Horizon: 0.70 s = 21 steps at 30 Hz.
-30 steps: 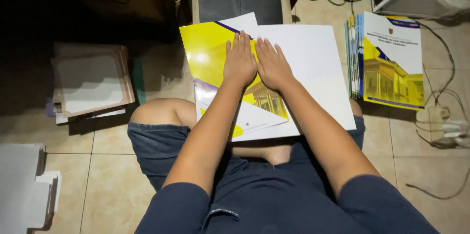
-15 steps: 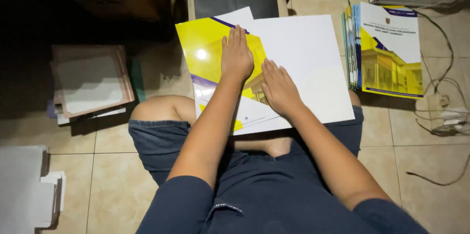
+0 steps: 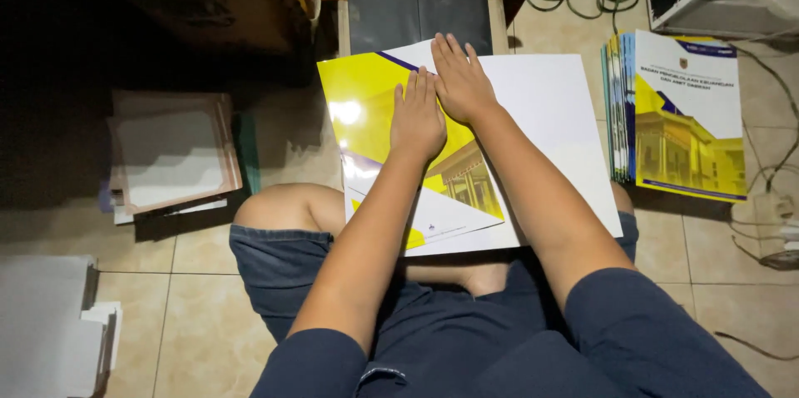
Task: The person folds printed covers by hand, smoothing each one, then placing it onto a stack. The person also flips through and smooths pages of a book, then places it on a stack and aligns the books.
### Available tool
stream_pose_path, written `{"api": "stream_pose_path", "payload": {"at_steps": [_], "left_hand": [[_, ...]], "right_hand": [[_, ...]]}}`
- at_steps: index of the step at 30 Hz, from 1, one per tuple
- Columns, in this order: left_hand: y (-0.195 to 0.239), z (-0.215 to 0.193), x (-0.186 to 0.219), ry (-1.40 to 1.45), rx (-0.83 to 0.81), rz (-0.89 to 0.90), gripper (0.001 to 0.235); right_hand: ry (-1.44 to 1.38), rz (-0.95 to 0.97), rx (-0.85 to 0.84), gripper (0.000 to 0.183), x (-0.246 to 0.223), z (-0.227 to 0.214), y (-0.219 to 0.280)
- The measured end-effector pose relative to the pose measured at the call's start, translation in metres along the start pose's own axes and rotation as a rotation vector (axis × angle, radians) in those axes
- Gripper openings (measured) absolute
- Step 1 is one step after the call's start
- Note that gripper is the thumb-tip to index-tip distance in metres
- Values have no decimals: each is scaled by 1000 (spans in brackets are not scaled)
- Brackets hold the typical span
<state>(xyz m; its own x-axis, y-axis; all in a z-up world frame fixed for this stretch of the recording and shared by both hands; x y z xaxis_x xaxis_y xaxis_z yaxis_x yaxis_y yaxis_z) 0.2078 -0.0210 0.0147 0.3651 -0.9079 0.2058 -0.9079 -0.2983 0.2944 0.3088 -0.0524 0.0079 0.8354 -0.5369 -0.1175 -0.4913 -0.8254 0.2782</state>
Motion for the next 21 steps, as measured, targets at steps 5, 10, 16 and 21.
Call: {"api": "stream_pose_path", "payload": {"at_steps": [5,10,16,21], "left_hand": [[-4,5,-2,32,37,-5,59],[9,-1,3,45,65,-15,58],[-5,11,1,-8,33,-2,58],[-19,21,-3,39,65,42,60]], "right_hand": [[3,24,-11,62,-7,30,64],[-53,57,-38,61,-23,57,158],[-47,39,-87,63,-4,52,100],[19,-13,62,62,4,6,2]]}}
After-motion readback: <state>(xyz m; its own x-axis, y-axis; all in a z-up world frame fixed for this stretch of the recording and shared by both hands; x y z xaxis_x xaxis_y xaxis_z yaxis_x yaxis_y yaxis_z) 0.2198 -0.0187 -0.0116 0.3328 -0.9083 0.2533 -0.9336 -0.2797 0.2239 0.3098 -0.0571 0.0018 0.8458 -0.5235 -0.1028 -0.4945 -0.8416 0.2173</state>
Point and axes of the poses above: each hand's wrist, its own y-axis away from the middle knuckle, its own z-axis out of the palm, x = y × z, the point moved 6 cm from there along -y, towards the middle knuckle, and after that the axes turned 12 degrees about -x, right-handed, at the moved point
